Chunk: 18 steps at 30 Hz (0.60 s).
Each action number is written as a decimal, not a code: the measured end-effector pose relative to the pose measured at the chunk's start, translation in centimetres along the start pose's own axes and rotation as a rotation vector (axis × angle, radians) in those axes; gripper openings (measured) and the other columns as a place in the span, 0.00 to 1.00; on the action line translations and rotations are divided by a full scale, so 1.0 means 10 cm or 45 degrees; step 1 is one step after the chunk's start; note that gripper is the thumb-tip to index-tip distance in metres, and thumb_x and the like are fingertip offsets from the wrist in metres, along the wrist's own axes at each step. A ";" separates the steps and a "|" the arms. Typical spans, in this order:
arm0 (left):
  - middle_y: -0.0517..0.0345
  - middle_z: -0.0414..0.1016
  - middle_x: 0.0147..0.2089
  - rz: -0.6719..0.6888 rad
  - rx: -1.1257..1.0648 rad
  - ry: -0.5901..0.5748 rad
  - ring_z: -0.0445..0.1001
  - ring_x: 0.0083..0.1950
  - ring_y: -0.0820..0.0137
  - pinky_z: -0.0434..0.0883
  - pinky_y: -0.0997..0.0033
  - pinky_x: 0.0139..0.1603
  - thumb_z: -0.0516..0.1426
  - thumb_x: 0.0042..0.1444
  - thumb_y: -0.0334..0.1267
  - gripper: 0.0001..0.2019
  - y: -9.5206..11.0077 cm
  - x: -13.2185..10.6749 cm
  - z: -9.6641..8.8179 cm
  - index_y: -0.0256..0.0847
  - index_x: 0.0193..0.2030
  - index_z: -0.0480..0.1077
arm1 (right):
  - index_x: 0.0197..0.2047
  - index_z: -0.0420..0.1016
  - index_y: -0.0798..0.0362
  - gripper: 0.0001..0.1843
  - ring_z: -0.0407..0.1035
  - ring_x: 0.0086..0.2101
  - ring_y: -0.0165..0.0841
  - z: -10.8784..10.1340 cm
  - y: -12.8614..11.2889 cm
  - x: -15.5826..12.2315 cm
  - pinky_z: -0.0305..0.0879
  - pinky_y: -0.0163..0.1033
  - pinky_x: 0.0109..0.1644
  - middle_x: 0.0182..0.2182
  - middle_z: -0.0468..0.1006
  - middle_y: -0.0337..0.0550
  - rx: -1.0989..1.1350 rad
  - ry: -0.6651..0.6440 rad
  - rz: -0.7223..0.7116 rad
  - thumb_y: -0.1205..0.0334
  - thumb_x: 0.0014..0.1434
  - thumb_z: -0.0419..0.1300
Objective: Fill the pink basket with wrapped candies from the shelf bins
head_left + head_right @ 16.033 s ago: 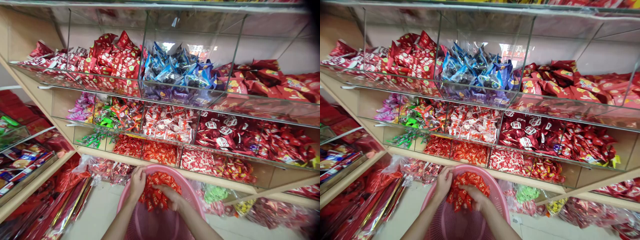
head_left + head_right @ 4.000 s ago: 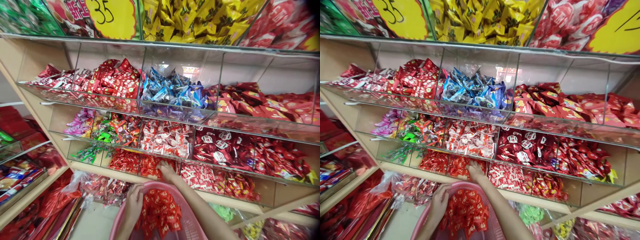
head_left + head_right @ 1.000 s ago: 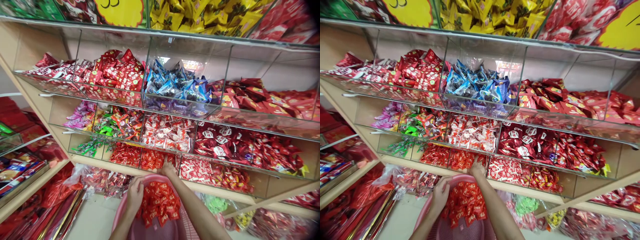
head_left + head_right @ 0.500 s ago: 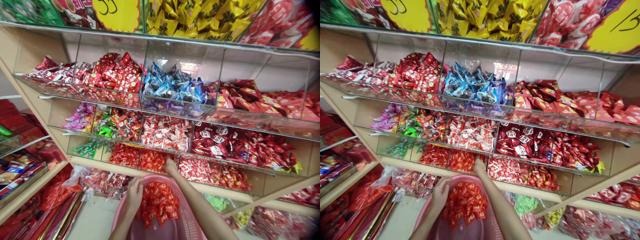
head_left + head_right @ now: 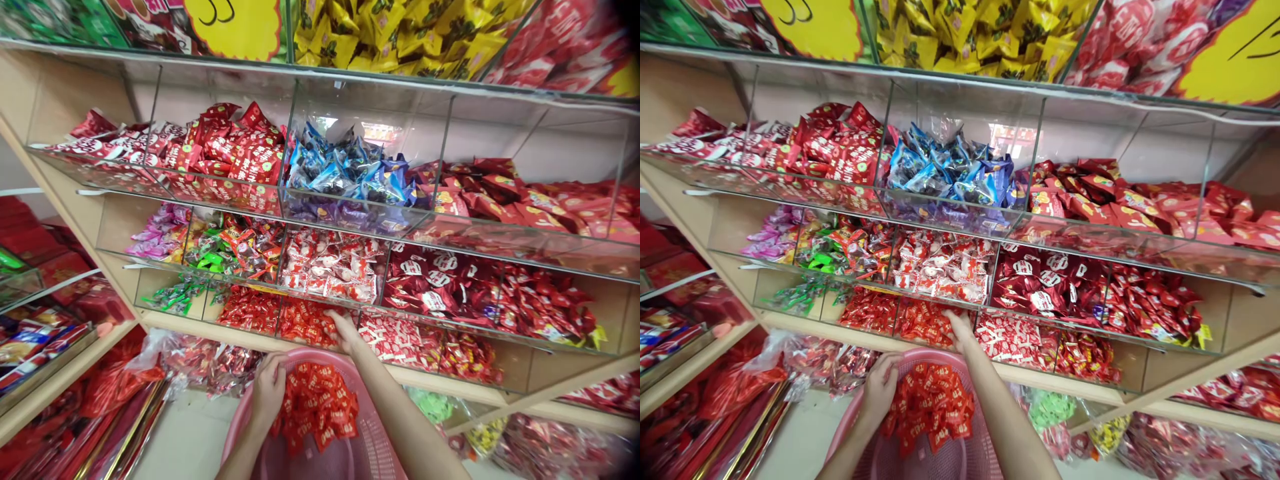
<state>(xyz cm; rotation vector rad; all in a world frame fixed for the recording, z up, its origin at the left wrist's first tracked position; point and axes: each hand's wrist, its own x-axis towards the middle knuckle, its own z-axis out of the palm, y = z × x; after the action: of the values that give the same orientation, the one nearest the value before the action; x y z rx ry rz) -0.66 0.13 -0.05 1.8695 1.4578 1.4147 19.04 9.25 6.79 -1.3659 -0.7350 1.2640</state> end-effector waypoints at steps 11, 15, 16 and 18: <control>0.53 0.75 0.40 -0.031 -0.021 -0.022 0.73 0.45 0.66 0.71 0.63 0.48 0.47 0.55 0.29 0.13 0.09 0.02 -0.03 0.41 0.37 0.72 | 0.42 0.73 0.49 0.22 0.68 0.23 0.27 -0.18 0.22 -0.65 0.61 0.31 0.25 0.27 0.76 0.34 0.168 -0.439 0.143 0.55 0.42 0.67; 0.54 0.75 0.41 -0.035 -0.021 -0.044 0.73 0.45 0.66 0.70 0.64 0.49 0.47 0.55 0.29 0.13 0.11 0.01 -0.02 0.41 0.38 0.72 | 0.45 0.73 0.50 0.26 0.73 0.34 0.34 -0.29 0.40 -0.82 0.67 0.40 0.41 0.33 0.79 0.38 0.047 -0.535 0.116 0.52 0.42 0.69; 0.53 0.75 0.41 -0.035 -0.020 -0.047 0.73 0.45 0.66 0.70 0.64 0.49 0.47 0.55 0.29 0.13 0.11 0.01 -0.02 0.41 0.38 0.72 | 0.45 0.73 0.50 0.27 0.74 0.36 0.35 -0.31 0.43 -0.84 0.67 0.41 0.44 0.34 0.80 0.39 0.034 -0.534 0.107 0.52 0.41 0.70; 0.53 0.74 0.41 -0.035 -0.016 -0.048 0.73 0.45 0.66 0.70 0.64 0.49 0.46 0.56 0.29 0.13 0.11 0.00 -0.02 0.41 0.37 0.71 | 0.44 0.73 0.50 0.27 0.74 0.37 0.36 -0.35 0.49 -0.85 0.66 0.42 0.46 0.35 0.80 0.39 0.006 -0.523 0.090 0.52 0.40 0.71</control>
<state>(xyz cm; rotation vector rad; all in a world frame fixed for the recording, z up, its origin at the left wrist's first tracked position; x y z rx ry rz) -0.31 -0.33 0.90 1.8515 1.4483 1.3652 19.18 -0.76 4.00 -1.1463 -0.9681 1.6265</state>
